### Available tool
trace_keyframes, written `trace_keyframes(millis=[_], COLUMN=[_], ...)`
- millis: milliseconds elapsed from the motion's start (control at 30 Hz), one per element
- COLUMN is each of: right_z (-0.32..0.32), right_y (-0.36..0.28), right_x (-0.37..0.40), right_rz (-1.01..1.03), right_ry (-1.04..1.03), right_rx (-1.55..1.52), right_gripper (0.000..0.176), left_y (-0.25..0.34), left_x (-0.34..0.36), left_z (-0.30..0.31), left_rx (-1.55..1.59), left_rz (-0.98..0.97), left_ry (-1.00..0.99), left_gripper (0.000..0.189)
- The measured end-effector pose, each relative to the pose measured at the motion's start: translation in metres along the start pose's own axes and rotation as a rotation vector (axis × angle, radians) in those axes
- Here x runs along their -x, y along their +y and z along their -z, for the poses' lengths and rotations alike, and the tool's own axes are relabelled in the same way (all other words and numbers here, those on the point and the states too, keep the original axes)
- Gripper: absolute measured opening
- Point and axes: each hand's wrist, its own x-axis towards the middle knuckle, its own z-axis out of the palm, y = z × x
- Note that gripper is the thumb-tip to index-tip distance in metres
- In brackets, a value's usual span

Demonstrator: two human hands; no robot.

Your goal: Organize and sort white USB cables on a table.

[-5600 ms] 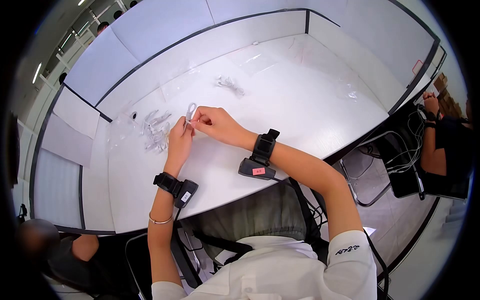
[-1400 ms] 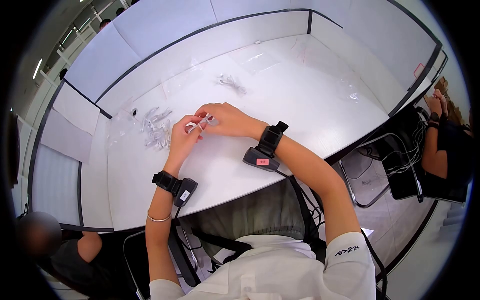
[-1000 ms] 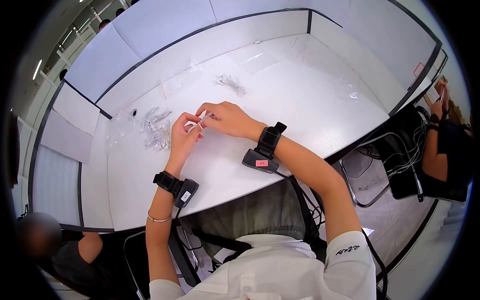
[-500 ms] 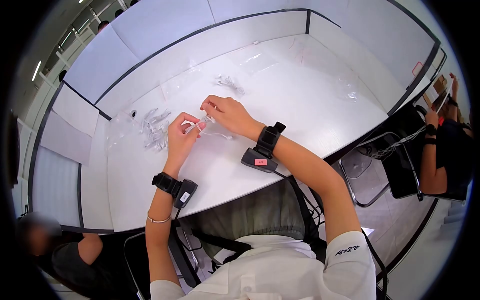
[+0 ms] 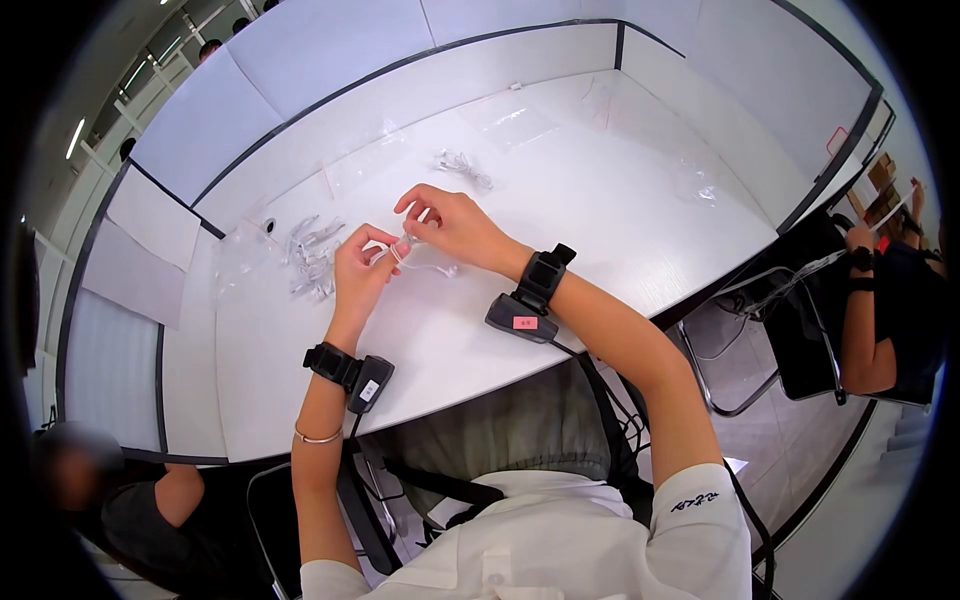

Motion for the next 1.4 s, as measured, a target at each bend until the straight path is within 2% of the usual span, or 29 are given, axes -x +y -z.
trace_keyframes(millis=[100,233,300,367,433,533,633,667,900,1000,1133,1333,1400], right_z=[0.002,0.005,0.004,0.003,0.003,0.002,-0.005,-0.006,-0.006,-0.011,-0.017,-0.016,-0.016], right_y=[0.002,-0.002,-0.006,0.003,0.004,0.004,0.011,0.011,0.002,0.008,0.004,-0.004,-0.002], right_x=[0.000,0.000,0.001,-0.001,-0.001,0.000,0.001,0.002,0.002,0.004,0.005,0.006,0.005], right_rz=[-0.052,-0.034,-0.063,0.077,0.089,-0.007,-0.131,-0.132,-0.262,-0.233,-0.152,-0.169,-0.210], right_ry=[0.022,0.094,0.171,0.240,0.222,0.099,-0.048,-0.111,-0.167,-0.208,-0.197,-0.251,-0.295], right_rx=[-0.110,0.157,0.196,0.230,0.161,0.017,-0.107,-0.124,-0.242,-0.246,-0.249,-0.315,-0.289], right_gripper=[0.018,0.016,0.015,0.017,0.023,0.038,0.053,0.061,0.065,0.059,0.049,0.041,0.038], left_y=[0.002,0.000,0.004,0.001,0.005,0.010,0.007,0.009,-0.001,0.001,0.006,0.007,0.003], left_x=[0.001,0.001,0.003,0.002,0.002,0.002,0.001,0.003,-0.001,0.000,0.003,0.004,0.002], left_z=[-0.001,-0.002,-0.003,-0.003,-0.003,-0.001,-0.001,-0.001,-0.002,-0.001,-0.001,-0.002,-0.004], left_rx=[-0.017,0.017,0.021,0.049,0.021,-0.010,0.036,0.027,-0.057,-0.095,0.045,-0.135,-0.111], left_rz=[0.002,-0.011,-0.012,-0.052,-0.023,0.035,-0.057,-0.028,-0.236,-0.264,-0.126,-0.188,-0.237], left_ry=[-0.049,-0.106,-0.105,-0.081,-0.030,0.039,0.119,0.132,0.264,0.263,0.151,0.222,0.251], left_gripper=[0.024,0.023,0.021,0.020,0.019,0.019,0.018,0.017,0.016,0.015,0.009,0.008,0.007])
